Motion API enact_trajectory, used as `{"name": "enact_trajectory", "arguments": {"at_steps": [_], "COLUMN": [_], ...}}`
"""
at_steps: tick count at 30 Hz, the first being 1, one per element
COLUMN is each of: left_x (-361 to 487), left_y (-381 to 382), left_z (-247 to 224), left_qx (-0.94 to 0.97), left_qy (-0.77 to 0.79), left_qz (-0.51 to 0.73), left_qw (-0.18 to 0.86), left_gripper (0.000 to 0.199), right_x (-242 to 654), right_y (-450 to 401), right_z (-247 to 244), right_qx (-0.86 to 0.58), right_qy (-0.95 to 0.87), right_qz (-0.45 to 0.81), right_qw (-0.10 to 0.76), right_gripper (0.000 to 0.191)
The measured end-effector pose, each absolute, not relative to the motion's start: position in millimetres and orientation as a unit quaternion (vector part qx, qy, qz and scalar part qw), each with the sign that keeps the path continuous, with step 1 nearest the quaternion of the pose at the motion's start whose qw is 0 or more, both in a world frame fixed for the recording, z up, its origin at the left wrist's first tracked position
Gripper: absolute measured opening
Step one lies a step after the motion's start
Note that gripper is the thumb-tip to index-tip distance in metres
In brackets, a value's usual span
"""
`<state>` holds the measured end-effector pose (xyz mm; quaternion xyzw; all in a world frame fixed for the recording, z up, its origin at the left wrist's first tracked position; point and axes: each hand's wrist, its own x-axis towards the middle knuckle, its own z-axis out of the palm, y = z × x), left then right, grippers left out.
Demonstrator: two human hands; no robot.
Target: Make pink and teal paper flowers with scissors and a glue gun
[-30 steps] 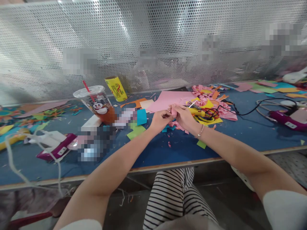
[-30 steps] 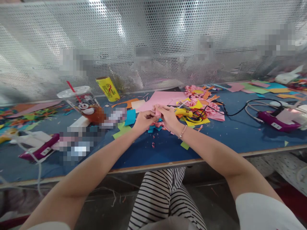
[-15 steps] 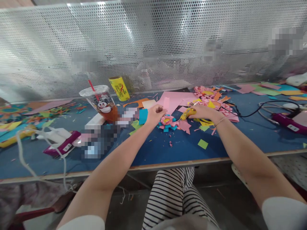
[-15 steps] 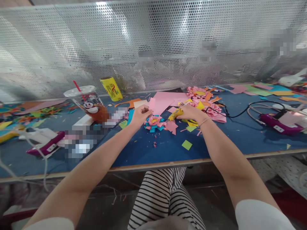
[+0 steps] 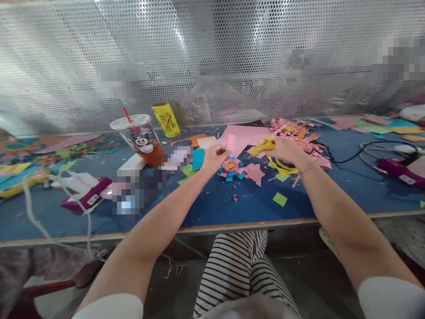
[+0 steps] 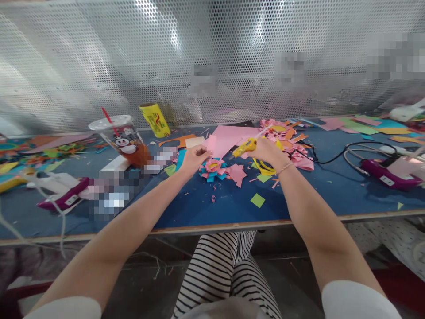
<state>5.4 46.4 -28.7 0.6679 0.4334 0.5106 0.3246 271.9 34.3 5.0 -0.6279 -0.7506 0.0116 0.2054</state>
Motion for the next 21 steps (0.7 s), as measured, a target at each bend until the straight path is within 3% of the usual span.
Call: {"name": "enact_trajectory", "arguments": {"at_steps": [4,7,21], "left_x": [7.7,10.8,17.7], "left_y": [42.6,37.0,29.4], "left_z": [-25.4,-21.9,-20.3], "left_qx": [0.695,0.71,0.708], "left_qy": [0.432,0.43,0.414], "left_qz": [0.489,0.475,0.479], "left_qw": [0.303,0.292,0.314], "left_gripper": [0.022,0.023,0.023], "right_x": [263.4,252.1,242.5], "right_y": [38.5,36.9,36.1], "right_z": [3.5,0.5,-2.2], "right_qx": [-0.617,-0.585,-0.584], "right_qy": [-0.689,-0.679,-0.685], "right_qz": [-0.06,-0.103,-0.101], "right_qw": [0.376,0.432,0.424], "right_gripper": [0.03,0.03,0.033]}}
